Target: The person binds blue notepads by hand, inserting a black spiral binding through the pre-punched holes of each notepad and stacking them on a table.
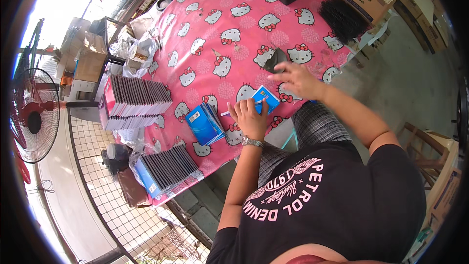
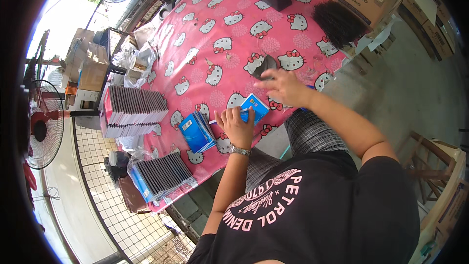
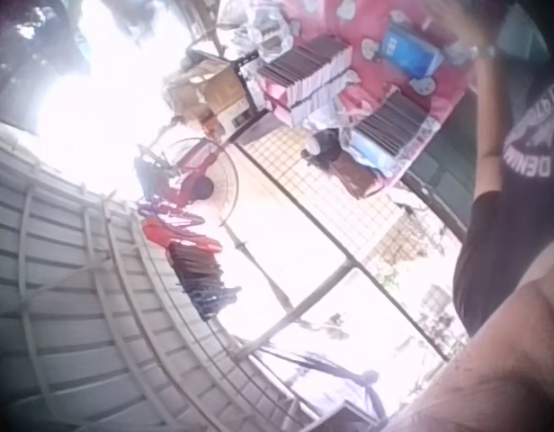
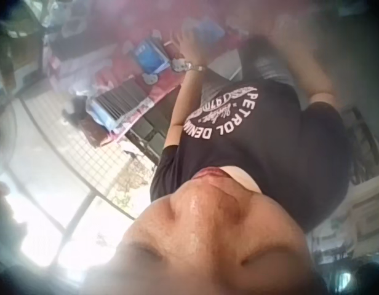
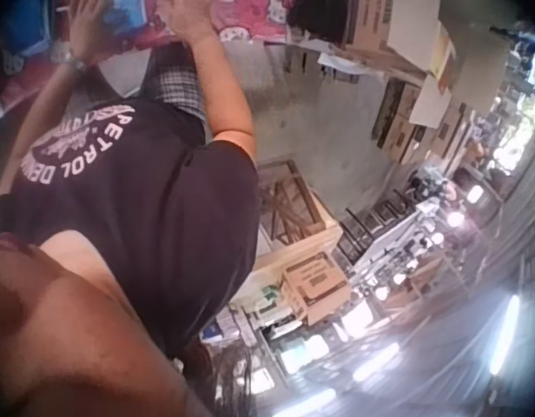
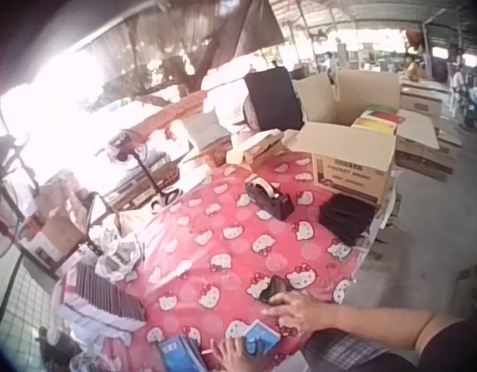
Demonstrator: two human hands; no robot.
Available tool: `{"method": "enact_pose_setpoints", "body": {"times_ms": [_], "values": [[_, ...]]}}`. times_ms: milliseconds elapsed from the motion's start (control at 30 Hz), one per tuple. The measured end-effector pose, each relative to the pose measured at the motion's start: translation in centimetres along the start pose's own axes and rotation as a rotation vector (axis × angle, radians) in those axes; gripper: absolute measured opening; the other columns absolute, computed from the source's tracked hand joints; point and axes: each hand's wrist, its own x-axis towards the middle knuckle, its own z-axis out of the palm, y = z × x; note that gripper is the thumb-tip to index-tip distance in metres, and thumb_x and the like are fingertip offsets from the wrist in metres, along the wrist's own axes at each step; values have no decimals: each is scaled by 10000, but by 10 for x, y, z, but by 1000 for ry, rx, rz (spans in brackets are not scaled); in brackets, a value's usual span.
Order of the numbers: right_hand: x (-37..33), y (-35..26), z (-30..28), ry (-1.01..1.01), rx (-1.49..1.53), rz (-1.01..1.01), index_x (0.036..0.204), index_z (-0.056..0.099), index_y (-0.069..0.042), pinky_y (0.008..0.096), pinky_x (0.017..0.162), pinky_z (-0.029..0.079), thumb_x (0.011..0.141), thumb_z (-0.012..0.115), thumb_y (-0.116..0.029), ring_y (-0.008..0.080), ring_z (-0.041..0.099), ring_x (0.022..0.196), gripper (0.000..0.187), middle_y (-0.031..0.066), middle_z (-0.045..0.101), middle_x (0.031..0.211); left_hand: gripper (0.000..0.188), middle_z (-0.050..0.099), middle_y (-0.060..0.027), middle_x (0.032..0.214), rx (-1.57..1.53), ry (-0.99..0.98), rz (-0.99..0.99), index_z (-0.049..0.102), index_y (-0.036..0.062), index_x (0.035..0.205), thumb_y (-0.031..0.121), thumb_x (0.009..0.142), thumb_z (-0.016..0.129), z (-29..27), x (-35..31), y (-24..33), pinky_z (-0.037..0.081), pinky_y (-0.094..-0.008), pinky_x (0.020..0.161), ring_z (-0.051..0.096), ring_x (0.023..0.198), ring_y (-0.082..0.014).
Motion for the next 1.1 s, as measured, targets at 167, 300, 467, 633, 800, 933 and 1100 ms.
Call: {"method": "enact_pose_setpoints", "body": {"times_ms": [167,300,467,633,800,933,1100], "values": [[-8,-25,25,-131,-34,85,1115,732,-301,403,927,280,859,704,-278,135,552,1043,259,-72,636,1045,295,631,-90,946,-21,18,25,618,78,929,343,836,707,1,-5,4,242,-553,1147,574,1019,-286],[-5,-25,35,38,6,-2,1054,736,-283,406,921,278,841,704,-219,117,548,1022,224,-92,644,968,287,633,-83,945,-32,11,28,620,76,924,339,846,704,0,-4,5,241,-549,1151,573,1023,-283],[-2,-31,33,80,-83,-44,947,717,-236,407,930,297,803,702,-153,129,569,1018,167,-85,658,983,281,636,-68,959,-35,-39,36,621,78,926,334,854,713,-2,-3,-1,245,-531,1156,575,1020,-272],[-6,-37,35,109,-123,-176,891,689,-211,429,972,305,812,672,-110,128,595,1019,129,-79,663,966,269,636,-58,964,-45,-73,59,621,89,927,328,853,720,-6,-1,-3,246,-529,1160,573,1020,-267],[-5,-32,35,52,-126,-316,919,681,-183,412,949,386,860,627,-118,174,627,987,104,-39,668,969,280,635,-56,987,-44,-128,54,621,90,963,314,833,729,-10,0,-5,250,-523,1162,573,1040,-263],[-3,-33,33,-216,304,217,1012,655,-127,433,834,493,921,596,-161,288,650,1005,113,21,685,991,288,627,-68,1028,-76,-109,51,615,96,1067,253,844,705,-12,1,-3,223,-546,1167,559,1075,-275],[2,-60,17,-185,143,129,1132,591,-73,456,796,524,935,612,-180,347,637,1054,225,162,661,1114,298,605,-88,1092,-69,-174,114,587,105,1158,187,878,645,-21,-2,-3,168,-586,1172,526,1134,-302]]}}
